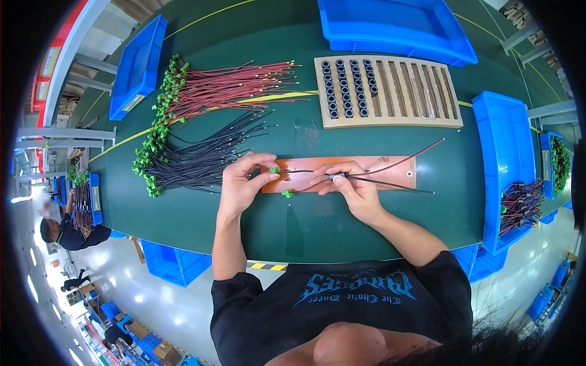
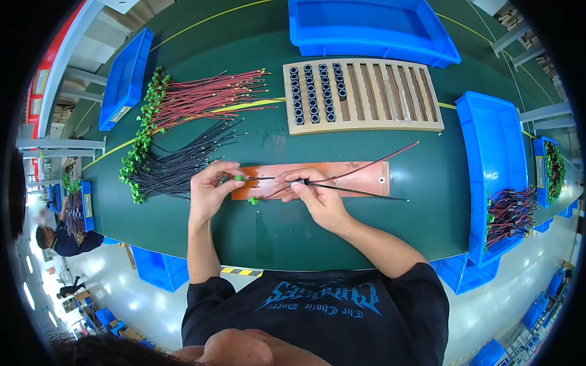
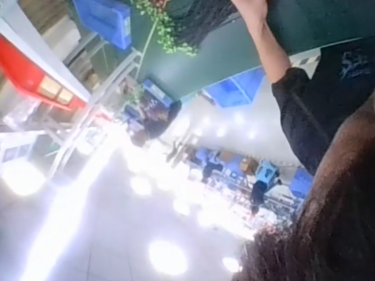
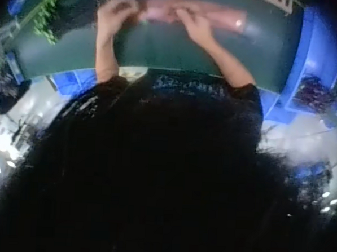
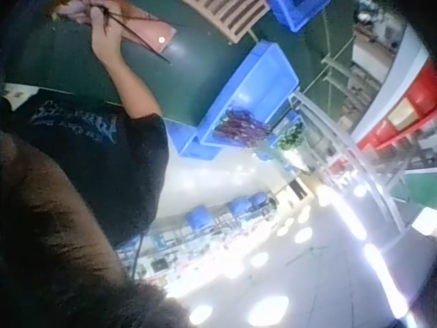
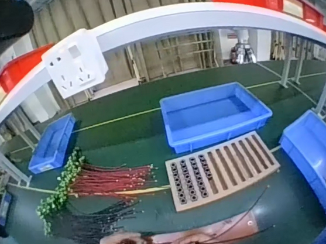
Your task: The person assembles electrical wires by stripping the insulation from the ends and inserting them into green connectors. The person handles the wires one at a time, using a tool to strip the ends and then manually inserting them into the connector housing.
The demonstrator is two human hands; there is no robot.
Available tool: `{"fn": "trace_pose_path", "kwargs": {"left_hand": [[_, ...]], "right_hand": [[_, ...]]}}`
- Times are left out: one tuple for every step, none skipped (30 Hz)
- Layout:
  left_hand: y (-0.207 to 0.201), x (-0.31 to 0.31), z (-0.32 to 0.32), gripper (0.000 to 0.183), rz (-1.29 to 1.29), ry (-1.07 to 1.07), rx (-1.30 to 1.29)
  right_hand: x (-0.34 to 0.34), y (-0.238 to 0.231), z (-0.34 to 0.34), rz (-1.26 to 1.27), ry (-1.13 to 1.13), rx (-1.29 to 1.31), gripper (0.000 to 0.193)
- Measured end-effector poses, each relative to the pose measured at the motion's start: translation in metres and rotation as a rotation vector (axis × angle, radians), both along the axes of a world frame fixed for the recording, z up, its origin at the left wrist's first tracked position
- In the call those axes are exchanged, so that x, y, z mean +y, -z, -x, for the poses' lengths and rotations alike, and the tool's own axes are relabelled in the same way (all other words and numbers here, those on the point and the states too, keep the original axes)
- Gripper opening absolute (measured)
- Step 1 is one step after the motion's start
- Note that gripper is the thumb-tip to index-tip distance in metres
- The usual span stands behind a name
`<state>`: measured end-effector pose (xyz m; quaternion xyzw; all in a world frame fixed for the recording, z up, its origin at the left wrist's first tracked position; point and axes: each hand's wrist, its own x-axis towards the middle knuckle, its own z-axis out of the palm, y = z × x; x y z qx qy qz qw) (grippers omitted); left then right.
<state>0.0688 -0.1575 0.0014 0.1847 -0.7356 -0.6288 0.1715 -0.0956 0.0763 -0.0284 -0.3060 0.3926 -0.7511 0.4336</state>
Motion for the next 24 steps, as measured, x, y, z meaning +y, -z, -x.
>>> {"fn": "trace_pose_path", "kwargs": {"left_hand": [[0.001, 0.0, 0.0, 0.049, 0.053, 0.011, -0.011], [0.002, 0.001, 0.001, 0.051, 0.081, 0.005, -0.008], [0.002, 0.004, 0.004, 0.052, 0.11, -0.002, -0.005], [0.002, 0.006, 0.005, 0.053, 0.138, -0.009, -0.002], [0.001, 0.007, 0.006, 0.054, 0.154, -0.005, 0.005], [0.001, 0.008, 0.007, 0.054, 0.17, -0.002, 0.012], [0.001, 0.008, 0.007, 0.054, 0.186, 0.001, 0.018], [0.0, 0.008, 0.007, 0.054, 0.234, 0.003, 0.006], [-0.001, 0.009, 0.007, 0.055, 0.282, 0.005, -0.006], [-0.003, 0.009, 0.007, 0.055, 0.331, 0.007, -0.018], [-0.005, 0.01, 0.007, 0.055, 0.346, 0.001, -0.021], [-0.009, 0.011, 0.009, 0.056, 0.361, -0.004, -0.024], [-0.011, 0.013, 0.01, 0.056, 0.376, -0.009, -0.027], [-0.013, 0.013, 0.011, 0.056, 0.395, -0.012, -0.024], [-0.014, 0.014, 0.012, 0.056, 0.414, -0.015, -0.021], [-0.015, 0.015, 0.012, 0.057, 0.433, -0.018, -0.018], [-0.015, 0.015, 0.012, 0.056, 0.426, -0.024, -0.021], [-0.015, 0.015, 0.012, 0.055, 0.419, -0.029, -0.024], [-0.015, 0.015, 0.011, 0.054, 0.412, -0.035, -0.027], [-0.015, 0.013, 0.012, 0.053, 0.451, -0.047, -0.044], [-0.014, 0.011, 0.013, 0.052, 0.49, -0.059, -0.06], [-0.014, 0.009, 0.013, 0.051, 0.529, -0.071, -0.076], [-0.013, 0.01, 0.013, 0.051, 0.471, -0.054, -0.109], [-0.012, 0.01, 0.013, 0.05, 0.413, -0.037, -0.142]], "right_hand": [[0.0, -0.001, 0.0, -0.001, 0.006, 0.0, 0.019], [0.0, -0.001, -0.001, -0.002, 0.011, 0.001, 0.018], [-0.001, -0.001, -0.001, 0.001, 0.016, 0.009, 0.018], [-0.001, 0.0, -0.001, 0.003, 0.02, 0.016, 0.018], [-0.001, 0.0, -0.001, 0.007, 0.026, 0.024, 0.018], [-0.001, -0.001, -0.001, 0.01, 0.032, 0.015, 0.018], [-0.002, -0.001, -0.002, 0.013, 0.038, 0.006, 0.017], [-0.002, -0.001, -0.003, 0.015, 0.044, -0.002, 0.017], [-0.002, -0.001, -0.002, -0.007, 0.046, 0.026, 0.017], [-0.001, -0.001, -0.002, -0.029, 0.048, 0.054, 0.017], [-0.001, -0.001, -0.001, -0.051, 0.048, 0.083, 0.017], [-0.001, -0.001, -0.001, -0.044, 0.047, 0.068, 0.017], [-0.001, 0.0, -0.001, -0.038, 0.045, 0.053, 0.017], [-0.002, 0.0, -0.001, -0.031, 0.042, 0.039, 0.017], [-0.002, -0.001, -0.002, -0.027, 0.047, 0.035, 0.017], [-0.002, -0.002, -0.003, -0.024, 0.052, 0.03, 0.017], [-0.002, -0.003, -0.004, -0.021, 0.056, 0.028, 0.017], [-0.002, -0.004, -0.004, -0.021, 0.061, 0.037, 0.016], [-0.002, -0.004, -0.004, -0.021, 0.066, 0.046, 0.016], [-0.003, -0.005, -0.004, -0.023, 0.072, 0.053, 0.016], [-0.003, -0.005, -0.004, -0.038, 0.064, 0.063, 0.015], [-0.003, -0.004, -0.004, -0.053, 0.057, 0.073, 0.015], [-0.003, -0.004, -0.004, -0.068, 0.051, 0.081, 0.015], [-0.003, -0.003, -0.003, -0.062, 0.063, 0.096, 0.015]]}}
